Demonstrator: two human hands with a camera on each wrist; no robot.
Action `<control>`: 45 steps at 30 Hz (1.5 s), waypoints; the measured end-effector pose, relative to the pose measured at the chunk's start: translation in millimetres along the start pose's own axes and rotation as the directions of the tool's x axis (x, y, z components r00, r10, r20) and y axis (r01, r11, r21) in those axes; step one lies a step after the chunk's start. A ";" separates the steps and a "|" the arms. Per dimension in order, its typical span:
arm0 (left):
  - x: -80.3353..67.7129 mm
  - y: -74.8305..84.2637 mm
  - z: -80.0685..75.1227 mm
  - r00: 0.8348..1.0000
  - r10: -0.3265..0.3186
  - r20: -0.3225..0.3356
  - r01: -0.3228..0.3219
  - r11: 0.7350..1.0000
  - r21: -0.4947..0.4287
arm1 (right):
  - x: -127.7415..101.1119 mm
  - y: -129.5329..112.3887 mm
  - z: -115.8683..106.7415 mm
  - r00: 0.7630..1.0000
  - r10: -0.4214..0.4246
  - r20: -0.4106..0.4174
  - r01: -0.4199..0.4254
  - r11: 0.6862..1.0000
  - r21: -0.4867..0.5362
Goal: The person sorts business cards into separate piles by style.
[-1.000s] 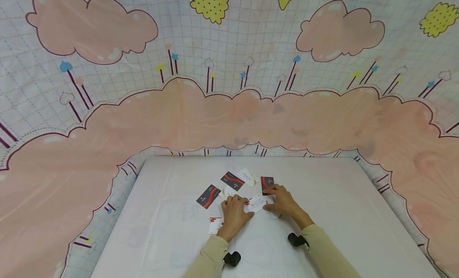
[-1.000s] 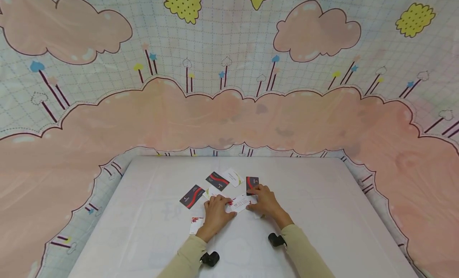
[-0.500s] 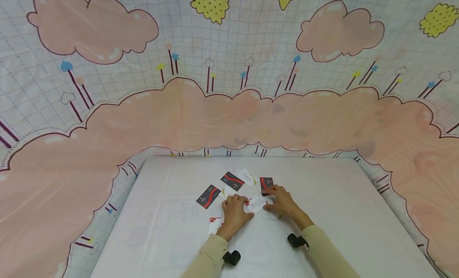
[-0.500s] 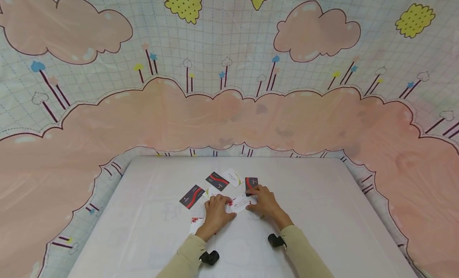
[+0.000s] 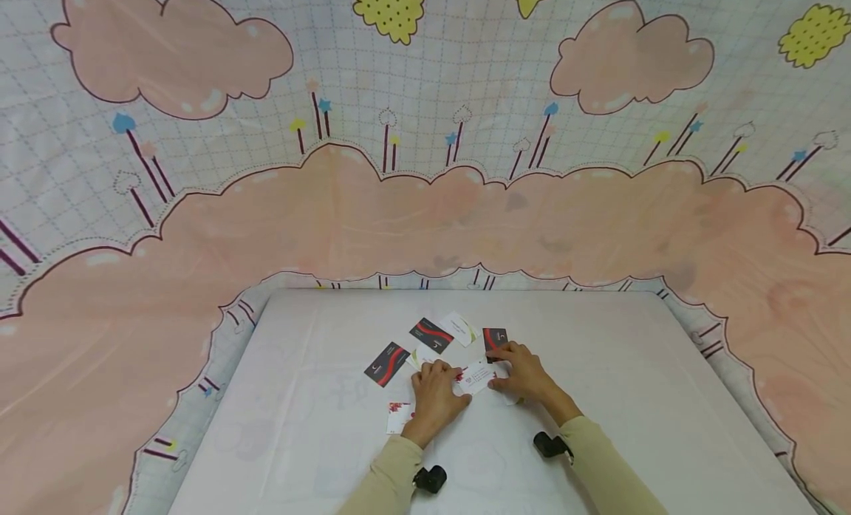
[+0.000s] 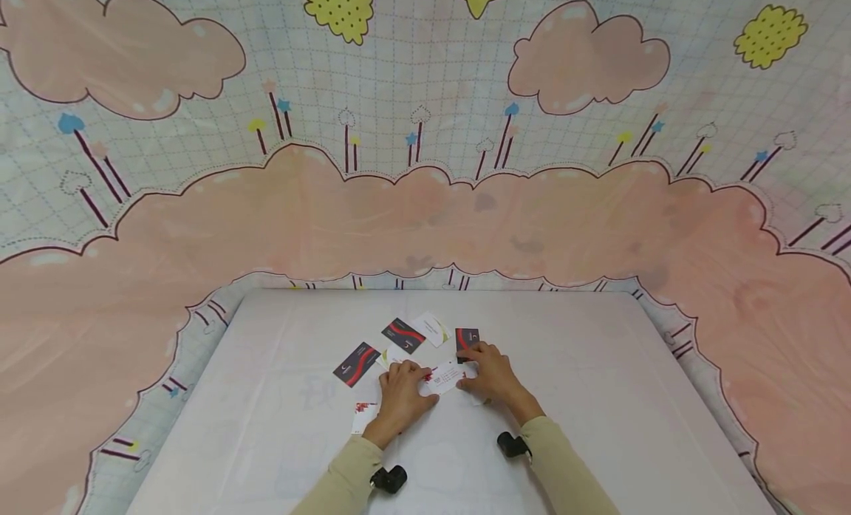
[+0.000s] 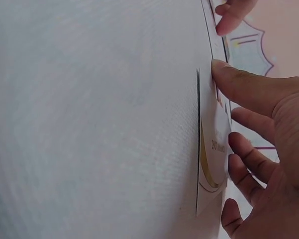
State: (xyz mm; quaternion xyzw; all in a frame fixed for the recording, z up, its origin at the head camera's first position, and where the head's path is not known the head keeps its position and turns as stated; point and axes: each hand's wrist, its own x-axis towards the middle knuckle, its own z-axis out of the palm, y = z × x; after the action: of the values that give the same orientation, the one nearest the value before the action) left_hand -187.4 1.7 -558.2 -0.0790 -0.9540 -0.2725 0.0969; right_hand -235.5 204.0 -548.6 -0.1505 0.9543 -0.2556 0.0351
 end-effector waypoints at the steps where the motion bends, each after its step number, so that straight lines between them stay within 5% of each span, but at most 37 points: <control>1: 0.3 -0.1 -0.1 1.000 0.001 0.004 -0.001 1.000 -0.005 | 0.4 0.6 0.4 1.000 0.000 -0.003 0.000 1.000 -0.003; 16: 2.2 2.3 -0.4 0.995 -0.058 0.075 0.064 0.995 -0.072 | -0.9 1.9 1.3 0.999 -0.028 -0.016 0.028 1.000 -0.009; 37: 1.2 4.1 -1.9 1.000 -0.001 -0.009 0.002 0.999 0.052 | 8.9 -1.3 2.3 0.999 -0.012 0.038 0.015 0.996 -0.089; 45: 2.7 5.6 -1.8 0.999 -0.028 0.030 0.030 0.998 -0.053 | 9.7 -2.3 2.2 0.999 -0.035 0.027 0.039 0.991 -0.125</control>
State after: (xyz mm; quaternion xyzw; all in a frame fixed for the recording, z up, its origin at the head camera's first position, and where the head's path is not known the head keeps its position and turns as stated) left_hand -188.7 5.6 -553.2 -0.0717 -0.9488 -0.2979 0.0769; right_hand -243.8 198.0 -549.3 -0.1733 0.9651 -0.1936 0.0327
